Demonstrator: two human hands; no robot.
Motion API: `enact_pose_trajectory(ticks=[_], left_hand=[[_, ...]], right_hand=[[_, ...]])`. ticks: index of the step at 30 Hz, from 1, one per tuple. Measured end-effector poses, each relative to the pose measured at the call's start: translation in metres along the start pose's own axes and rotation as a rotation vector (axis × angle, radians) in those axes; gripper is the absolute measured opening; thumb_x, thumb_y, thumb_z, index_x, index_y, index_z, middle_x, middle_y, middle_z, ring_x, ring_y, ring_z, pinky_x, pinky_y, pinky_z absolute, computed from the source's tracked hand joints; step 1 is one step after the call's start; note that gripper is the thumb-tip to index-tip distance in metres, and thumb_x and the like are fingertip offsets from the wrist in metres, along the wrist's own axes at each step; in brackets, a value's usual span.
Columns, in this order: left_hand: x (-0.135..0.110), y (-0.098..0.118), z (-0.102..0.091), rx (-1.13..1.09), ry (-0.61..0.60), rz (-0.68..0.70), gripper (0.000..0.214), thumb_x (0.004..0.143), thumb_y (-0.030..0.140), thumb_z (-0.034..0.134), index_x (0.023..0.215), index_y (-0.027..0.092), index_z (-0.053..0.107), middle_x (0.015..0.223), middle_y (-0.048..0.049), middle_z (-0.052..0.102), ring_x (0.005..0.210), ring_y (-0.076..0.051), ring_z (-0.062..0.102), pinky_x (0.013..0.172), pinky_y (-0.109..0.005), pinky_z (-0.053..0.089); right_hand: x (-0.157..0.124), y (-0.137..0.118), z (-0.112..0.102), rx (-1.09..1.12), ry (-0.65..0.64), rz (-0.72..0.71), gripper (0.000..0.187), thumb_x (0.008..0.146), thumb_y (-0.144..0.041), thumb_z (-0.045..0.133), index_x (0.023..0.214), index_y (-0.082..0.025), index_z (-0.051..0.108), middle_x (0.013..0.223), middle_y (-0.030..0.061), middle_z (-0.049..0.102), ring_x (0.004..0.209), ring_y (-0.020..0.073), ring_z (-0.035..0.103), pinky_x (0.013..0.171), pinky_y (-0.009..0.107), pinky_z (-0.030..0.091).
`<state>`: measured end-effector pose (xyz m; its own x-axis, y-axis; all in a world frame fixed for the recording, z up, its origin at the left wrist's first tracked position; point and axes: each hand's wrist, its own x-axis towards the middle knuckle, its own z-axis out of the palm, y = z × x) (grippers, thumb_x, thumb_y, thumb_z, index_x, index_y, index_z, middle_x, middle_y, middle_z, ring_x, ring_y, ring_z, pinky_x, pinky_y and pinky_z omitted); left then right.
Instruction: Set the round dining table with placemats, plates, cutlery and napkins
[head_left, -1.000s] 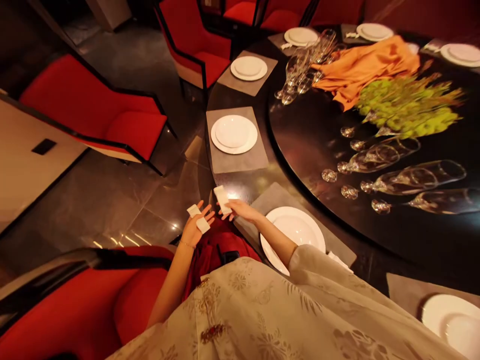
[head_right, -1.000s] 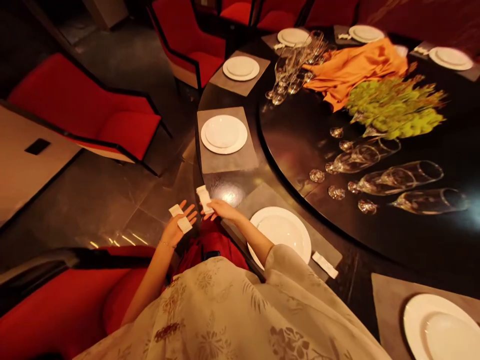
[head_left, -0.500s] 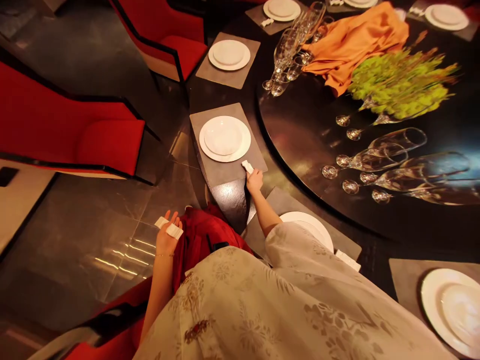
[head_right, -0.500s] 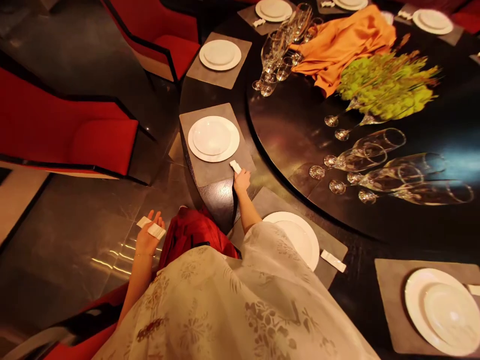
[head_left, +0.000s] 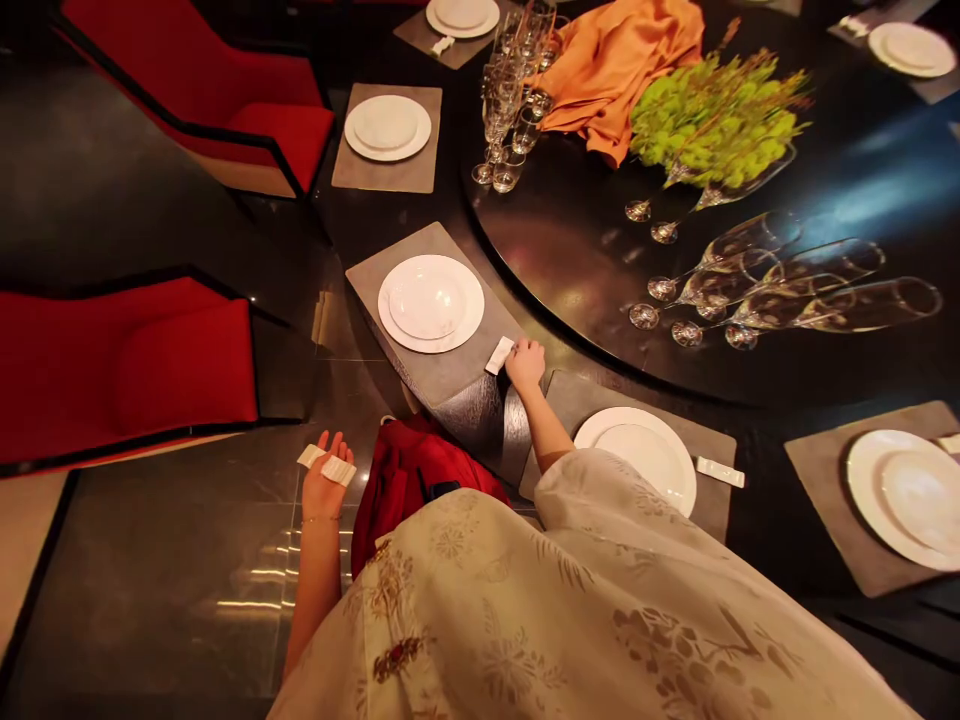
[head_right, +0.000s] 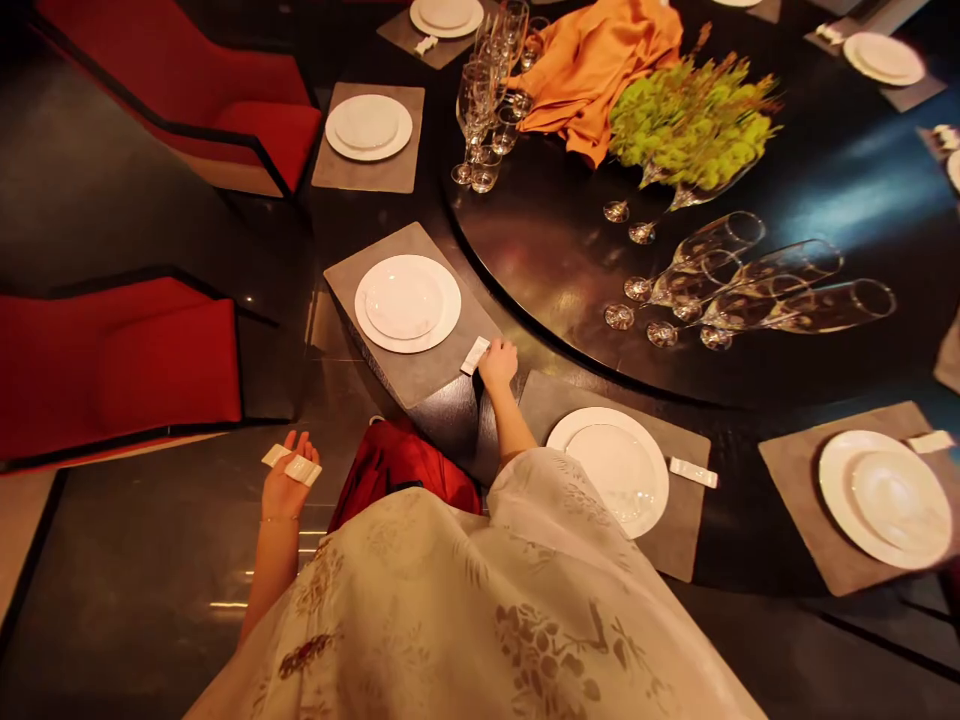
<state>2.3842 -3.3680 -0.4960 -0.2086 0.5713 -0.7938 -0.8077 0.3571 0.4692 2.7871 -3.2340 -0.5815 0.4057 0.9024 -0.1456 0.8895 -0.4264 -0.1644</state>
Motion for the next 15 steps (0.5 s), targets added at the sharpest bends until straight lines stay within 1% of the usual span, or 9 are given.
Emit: enact_pose_trajectory(ticks=[1,3,4,5,6,7,9,11,15], left_hand=[[0.007,0.008,0.002,0.014,-0.006,-0.003,0.036,0.078,0.003,0.04,0.101,0.022,0.06,0.098,-0.0032,0.065,0.078,-0.009,0.061,0.075,-0.023,0.05],[0.02,0.023,0.004,0.044,-0.03,0.0,0.036,0.078,0.003,0.041,0.101,0.023,0.06,0.098,-0.003,0.065,0.079,-0.009,0.061,0.076,-0.023,0.05],[0.026,0.029,0.005,0.059,-0.045,0.005,0.036,0.077,0.003,0.042,0.101,0.023,0.06,0.099,-0.003,0.064,0.079,-0.009,0.061,0.077,-0.023,0.05],[0.031,0.034,0.006,0.071,-0.057,0.009,0.036,0.077,0.004,0.043,0.102,0.023,0.06,0.099,-0.003,0.064,0.08,-0.008,0.061,0.078,-0.023,0.049],[0.036,0.039,0.007,0.081,-0.066,0.009,0.036,0.077,0.003,0.043,0.102,0.023,0.06,0.099,-0.0029,0.064,0.08,-0.008,0.061,0.078,-0.023,0.049],[0.04,0.043,0.009,0.087,-0.07,0.005,0.036,0.077,0.003,0.043,0.102,0.023,0.06,0.099,-0.0028,0.064,0.08,-0.008,0.061,0.078,-0.023,0.049],[0.047,0.048,0.013,0.097,-0.062,-0.012,0.036,0.077,0.003,0.042,0.101,0.023,0.06,0.098,-0.0025,0.065,0.079,-0.008,0.061,0.077,-0.023,0.049],[0.053,0.052,0.017,0.106,-0.055,-0.034,0.035,0.077,0.002,0.042,0.1,0.023,0.06,0.097,-0.0023,0.065,0.078,-0.008,0.061,0.077,-0.022,0.05],[0.061,0.057,0.026,0.108,-0.048,-0.069,0.034,0.079,0.001,0.04,0.097,0.02,0.06,0.094,-0.0029,0.065,0.076,-0.007,0.062,0.075,-0.022,0.051]], right_hand=[[0.006,0.003,-0.002,-0.012,-0.01,-0.126,0.037,0.086,-0.027,0.037,0.117,-0.017,0.056,0.124,0.0169,0.048,0.112,0.029,0.042,0.086,0.039,0.037],[0.019,0.011,-0.004,-0.008,-0.126,-0.373,0.041,0.08,-0.017,0.046,0.119,-0.022,0.054,0.13,0.0119,0.043,0.116,0.0263,0.039,0.09,0.036,0.035],[0.025,0.015,-0.004,0.009,-0.184,-0.439,0.042,0.078,-0.015,0.049,0.119,-0.023,0.055,0.128,0.0111,0.046,0.114,0.0246,0.041,0.091,0.034,0.034],[0.029,0.019,-0.004,0.031,-0.22,-0.447,0.042,0.077,-0.015,0.052,0.117,-0.022,0.056,0.123,0.011,0.05,0.11,0.023,0.044,0.09,0.032,0.035],[0.031,0.022,-0.002,0.056,-0.233,-0.406,0.039,0.075,-0.016,0.054,0.115,-0.02,0.057,0.115,0.0109,0.054,0.104,0.0216,0.048,0.089,0.03,0.036],[0.03,0.024,0.0,0.083,-0.228,-0.334,0.037,0.074,-0.019,0.057,0.111,-0.019,0.059,0.107,0.0103,0.058,0.098,0.0206,0.051,0.086,0.029,0.038],[0.024,0.024,0.007,0.145,-0.199,-0.16,0.034,0.07,-0.023,0.063,0.104,-0.017,0.06,0.095,0.0081,0.062,0.087,0.0189,0.055,0.08,0.027,0.04],[0.012,0.019,0.015,0.235,-0.165,0.005,0.035,0.067,-0.027,0.066,0.099,-0.016,0.059,0.087,0.0054,0.064,0.078,0.0169,0.057,0.074,0.026,0.041],[-0.009,0.001,0.03,0.463,-0.075,0.315,0.038,0.067,-0.033,0.064,0.1,-0.016,0.053,0.071,0.0003,0.063,0.064,0.0141,0.056,0.066,0.024,0.042]])
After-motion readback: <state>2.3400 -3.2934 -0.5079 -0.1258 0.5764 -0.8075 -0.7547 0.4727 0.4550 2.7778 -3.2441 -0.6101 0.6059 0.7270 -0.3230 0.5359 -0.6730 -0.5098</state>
